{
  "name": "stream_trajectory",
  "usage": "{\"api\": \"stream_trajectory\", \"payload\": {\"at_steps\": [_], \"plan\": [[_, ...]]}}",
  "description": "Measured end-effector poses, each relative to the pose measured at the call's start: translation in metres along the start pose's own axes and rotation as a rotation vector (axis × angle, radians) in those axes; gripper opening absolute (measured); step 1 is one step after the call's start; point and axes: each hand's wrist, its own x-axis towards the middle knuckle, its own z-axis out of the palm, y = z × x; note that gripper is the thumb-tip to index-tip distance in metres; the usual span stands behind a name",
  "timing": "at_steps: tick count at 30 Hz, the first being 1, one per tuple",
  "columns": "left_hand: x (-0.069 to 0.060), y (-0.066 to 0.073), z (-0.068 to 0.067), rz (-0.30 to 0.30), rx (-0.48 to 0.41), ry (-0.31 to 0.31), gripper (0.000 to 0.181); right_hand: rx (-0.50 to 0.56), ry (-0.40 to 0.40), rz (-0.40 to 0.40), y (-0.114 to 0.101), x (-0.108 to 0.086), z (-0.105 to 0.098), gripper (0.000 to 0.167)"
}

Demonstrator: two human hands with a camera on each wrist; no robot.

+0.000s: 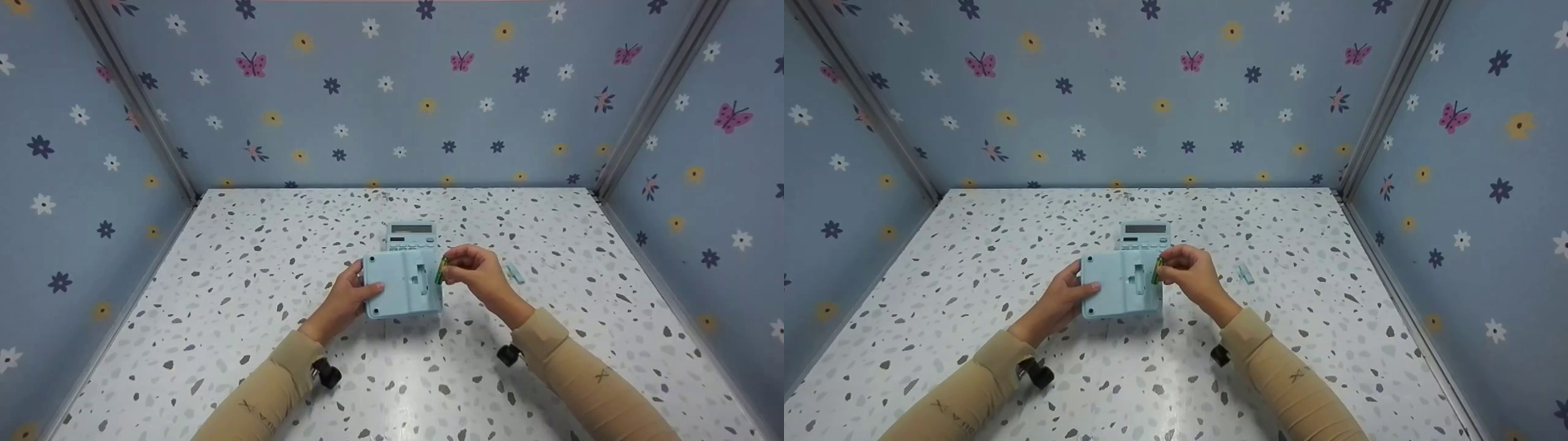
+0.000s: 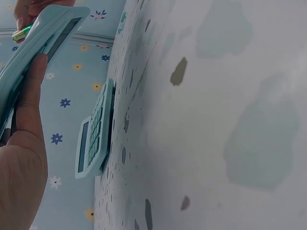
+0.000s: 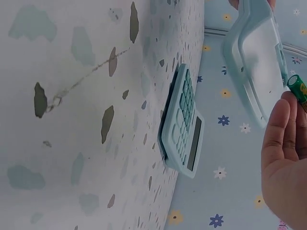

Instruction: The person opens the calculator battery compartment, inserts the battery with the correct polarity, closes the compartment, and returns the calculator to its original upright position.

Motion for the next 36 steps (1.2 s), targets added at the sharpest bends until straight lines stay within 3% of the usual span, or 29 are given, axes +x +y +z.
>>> {"api": "stream_trajectory", "payload": {"at_steps": [5,14,23,36], "plan": [[0.000,0.001,0.001,0.007,-0.013,-0.010,0.069,0.015,-0.036,-0.035,0.001,0.000,0.004,0.022],[0.001,-0.001,0.002,0.018,-0.025,-0.024,0.069,-0.018,-0.034,-0.042,0.001,-0.001,0.012,0.021],[-0.001,-0.001,0.004,0.024,-0.030,-0.025,0.068,-0.091,0.019,-0.034,0.002,0.000,0.018,0.020],[-0.001,0.000,0.005,0.017,-0.021,-0.016,0.070,-0.264,-0.024,-0.131,0.002,-0.003,0.023,0.018]]}}
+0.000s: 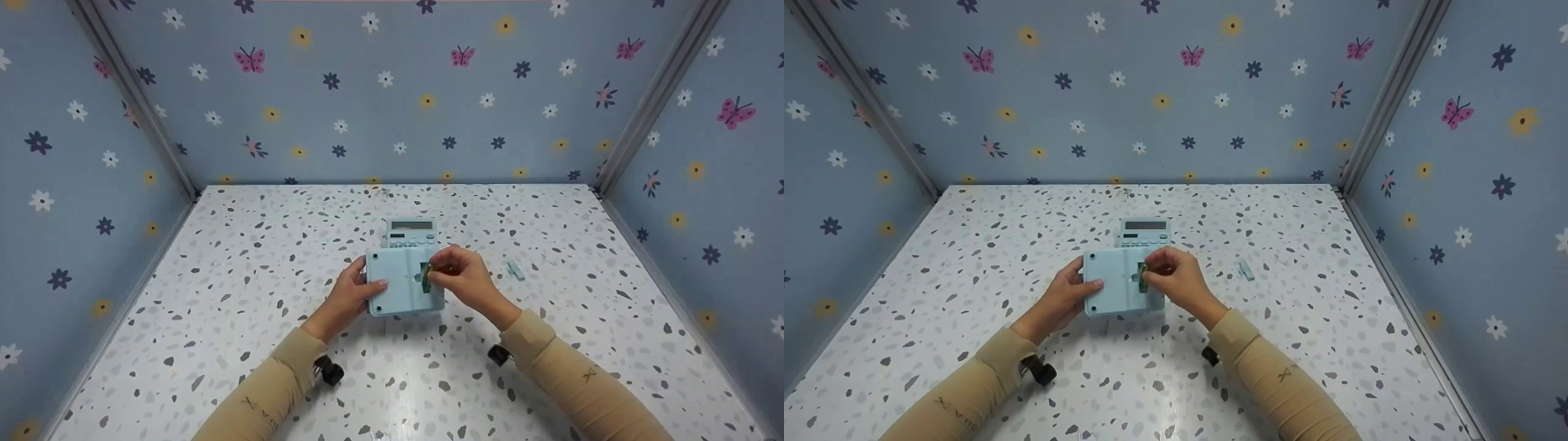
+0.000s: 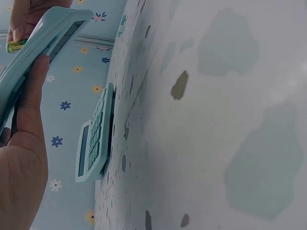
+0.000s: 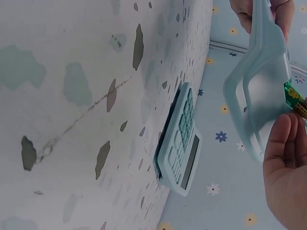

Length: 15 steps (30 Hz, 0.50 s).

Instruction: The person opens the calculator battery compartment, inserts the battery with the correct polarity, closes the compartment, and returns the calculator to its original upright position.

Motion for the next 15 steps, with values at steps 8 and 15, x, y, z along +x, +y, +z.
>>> {"api": "stream_trajectory", "payload": {"at_steps": [8,15], "plan": [[-0.0003,-0.0012,-0.0011,0.009,0.019,-0.010,0.069,-0.071,-0.008,-0.022,-0.0008,0.0009,0.0026,0.016],[-0.0005,-0.0011,-0.0003,0.017,0.007,-0.023,0.072,-0.072,0.018,-0.020,0.0007,0.0017,0.0033,0.013]]}}
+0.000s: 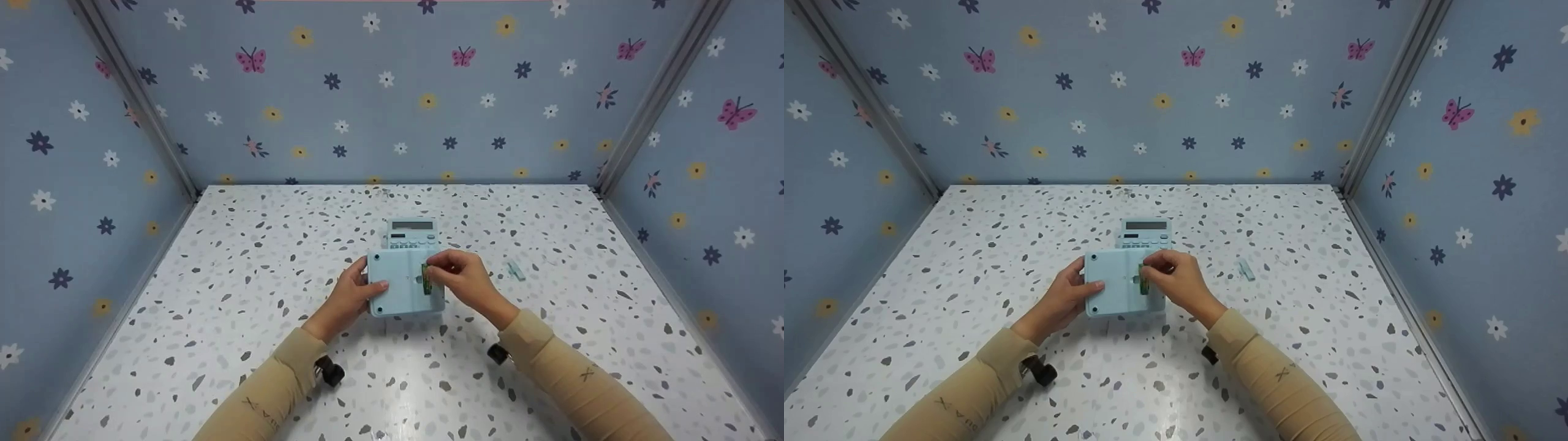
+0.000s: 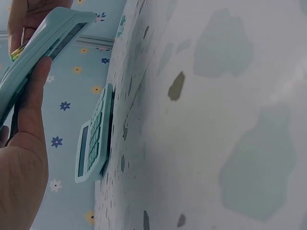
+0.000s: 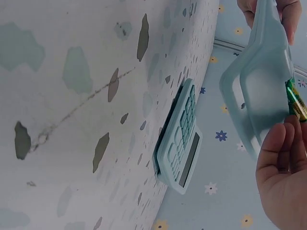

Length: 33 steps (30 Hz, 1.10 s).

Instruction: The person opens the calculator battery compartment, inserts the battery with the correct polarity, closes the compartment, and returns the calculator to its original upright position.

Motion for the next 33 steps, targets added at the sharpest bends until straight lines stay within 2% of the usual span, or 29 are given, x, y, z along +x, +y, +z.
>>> {"api": "stream_trajectory", "payload": {"at_steps": [8,17,23,28,33], "plan": [[0.001,-0.001,0.000,-0.003,0.004,0.005,0.072,0.060,0.024,0.070,0.000,0.003,0.000,0.012],[0.001,0.000,0.000,-0.014,0.007,0.015,0.072,0.165,0.068,0.257,-0.005,0.007,0.000,0.009],[0.001,0.001,0.001,-0.008,0.016,0.023,0.072,0.142,0.094,0.391,-0.008,0.010,0.000,0.033],[0.001,-0.001,0.000,0.007,0.026,0.018,0.073,0.186,0.040,0.510,-0.007,0.012,0.000,0.057],[0.001,-0.002,0.000,0.008,0.023,0.022,0.072,0.258,-0.032,0.587,-0.007,0.011,0.000,0.061]]}}
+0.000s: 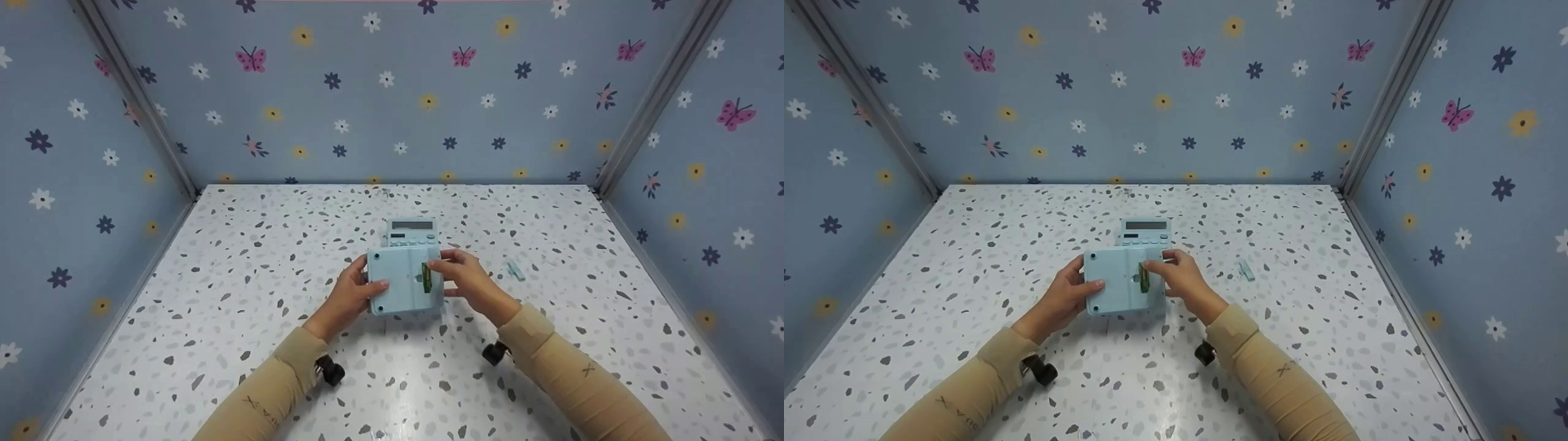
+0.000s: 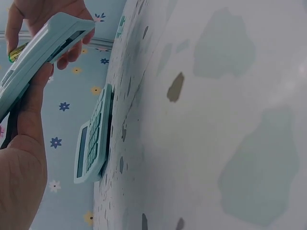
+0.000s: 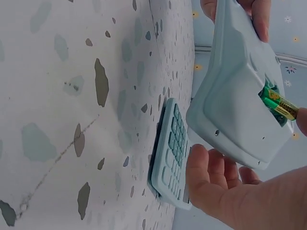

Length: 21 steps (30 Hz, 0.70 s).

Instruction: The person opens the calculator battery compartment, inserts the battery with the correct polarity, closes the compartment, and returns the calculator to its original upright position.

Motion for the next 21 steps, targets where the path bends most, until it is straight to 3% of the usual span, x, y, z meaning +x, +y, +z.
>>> {"api": "stream_trajectory", "payload": {"at_steps": [7,13,21], "plan": [[-0.0008,0.0006,0.0007,-0.003,-0.001,0.009,0.073,0.032,-0.054,0.081,-0.0003,-0.0023,-0.0004,0.065],[-0.0011,0.0007,0.0007,0.004,0.000,0.004,0.072,0.044,-0.104,0.105,0.0008,-0.0029,-0.0008,0.067],[-0.0008,0.0012,0.0020,0.001,0.013,0.003,0.074,0.076,-0.098,0.118,0.0006,-0.0022,-0.0013,0.058]]}}
